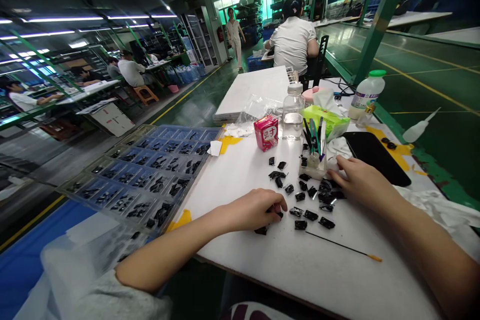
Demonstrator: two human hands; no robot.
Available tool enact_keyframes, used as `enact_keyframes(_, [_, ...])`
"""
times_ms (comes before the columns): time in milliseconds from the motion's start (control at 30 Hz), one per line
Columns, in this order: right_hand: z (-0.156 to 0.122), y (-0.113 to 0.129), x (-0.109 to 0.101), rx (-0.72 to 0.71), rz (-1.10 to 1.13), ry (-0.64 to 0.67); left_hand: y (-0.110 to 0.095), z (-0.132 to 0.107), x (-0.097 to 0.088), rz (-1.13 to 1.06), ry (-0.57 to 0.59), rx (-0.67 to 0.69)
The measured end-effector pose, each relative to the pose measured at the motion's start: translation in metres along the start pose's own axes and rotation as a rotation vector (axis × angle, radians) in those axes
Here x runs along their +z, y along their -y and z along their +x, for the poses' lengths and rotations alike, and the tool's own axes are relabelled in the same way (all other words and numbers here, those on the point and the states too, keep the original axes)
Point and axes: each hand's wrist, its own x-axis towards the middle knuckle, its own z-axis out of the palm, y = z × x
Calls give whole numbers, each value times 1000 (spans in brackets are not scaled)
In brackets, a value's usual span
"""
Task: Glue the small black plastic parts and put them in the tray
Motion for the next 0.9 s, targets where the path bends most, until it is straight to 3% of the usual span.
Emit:
enact_keyframes(433, [1,0,-1,19,7,28,4,7,3,-191,-31,9])
enact_keyframes(900, [0,-1,-1,17,8,27,4,4,-2,-83,-58,108])
